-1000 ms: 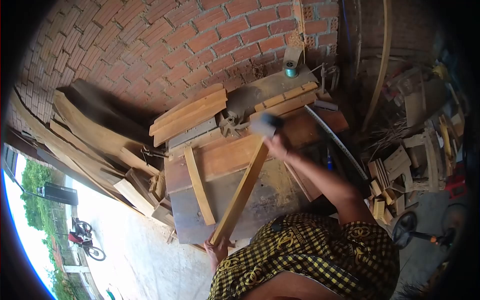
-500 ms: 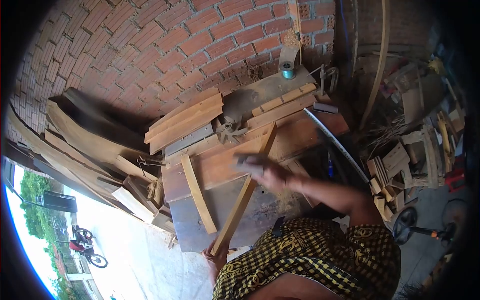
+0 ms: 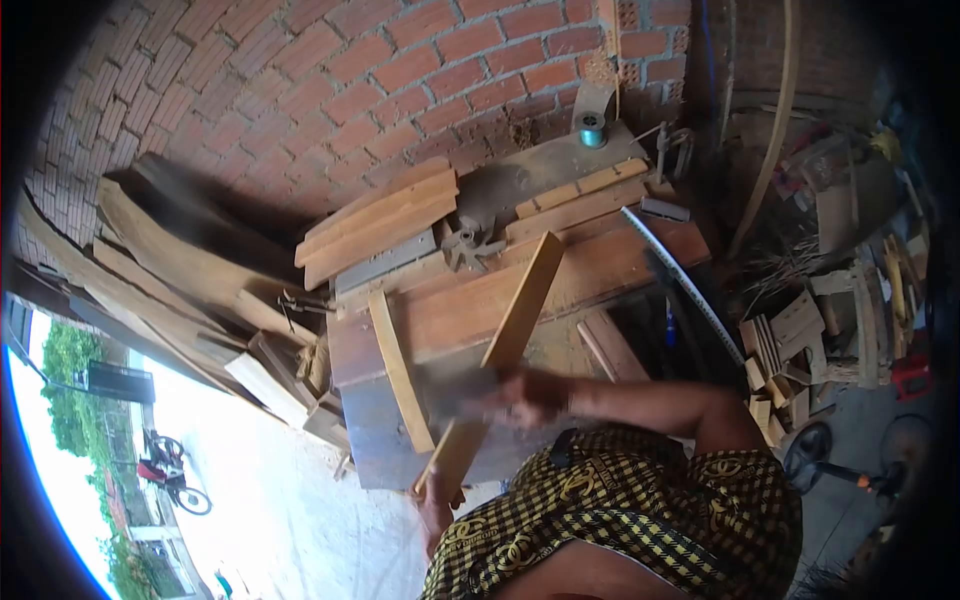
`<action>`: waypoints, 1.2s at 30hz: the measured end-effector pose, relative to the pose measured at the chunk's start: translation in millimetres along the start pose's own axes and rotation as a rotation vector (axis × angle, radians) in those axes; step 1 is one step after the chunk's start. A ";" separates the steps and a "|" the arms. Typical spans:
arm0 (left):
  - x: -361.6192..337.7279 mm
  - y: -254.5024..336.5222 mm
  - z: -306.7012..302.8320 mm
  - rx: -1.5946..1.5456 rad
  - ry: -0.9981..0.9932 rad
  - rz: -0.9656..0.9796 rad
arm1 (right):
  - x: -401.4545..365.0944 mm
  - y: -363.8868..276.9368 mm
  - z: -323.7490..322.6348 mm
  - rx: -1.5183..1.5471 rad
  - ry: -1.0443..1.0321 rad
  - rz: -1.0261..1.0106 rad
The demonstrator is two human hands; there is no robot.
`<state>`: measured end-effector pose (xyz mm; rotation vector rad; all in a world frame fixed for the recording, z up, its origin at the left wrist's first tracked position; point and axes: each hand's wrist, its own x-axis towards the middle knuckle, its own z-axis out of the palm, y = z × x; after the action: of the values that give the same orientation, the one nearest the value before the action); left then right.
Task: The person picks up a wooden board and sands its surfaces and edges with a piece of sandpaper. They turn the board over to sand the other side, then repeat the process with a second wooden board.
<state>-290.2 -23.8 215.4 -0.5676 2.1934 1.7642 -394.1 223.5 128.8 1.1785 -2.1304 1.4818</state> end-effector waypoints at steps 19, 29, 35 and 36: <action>19.0 -28.0 10.1 0.048 0.180 0.282 | -7.1 27.6 -12.1 -0.150 0.193 0.207; 16.8 -34.1 9.5 0.071 0.111 0.350 | -20.0 81.0 -57.4 -0.237 0.317 0.779; 21.2 -30.4 2.2 0.107 0.059 0.286 | -7.8 10.4 -8.7 -0.194 0.046 0.047; 18.1 -36.5 1.9 0.117 0.062 0.272 | -11.7 29.4 -14.6 -0.243 0.199 0.081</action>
<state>-289.6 -30.9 175.2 -0.3122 2.4973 1.7484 -412.0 245.6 108.7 0.8338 -2.1680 1.2678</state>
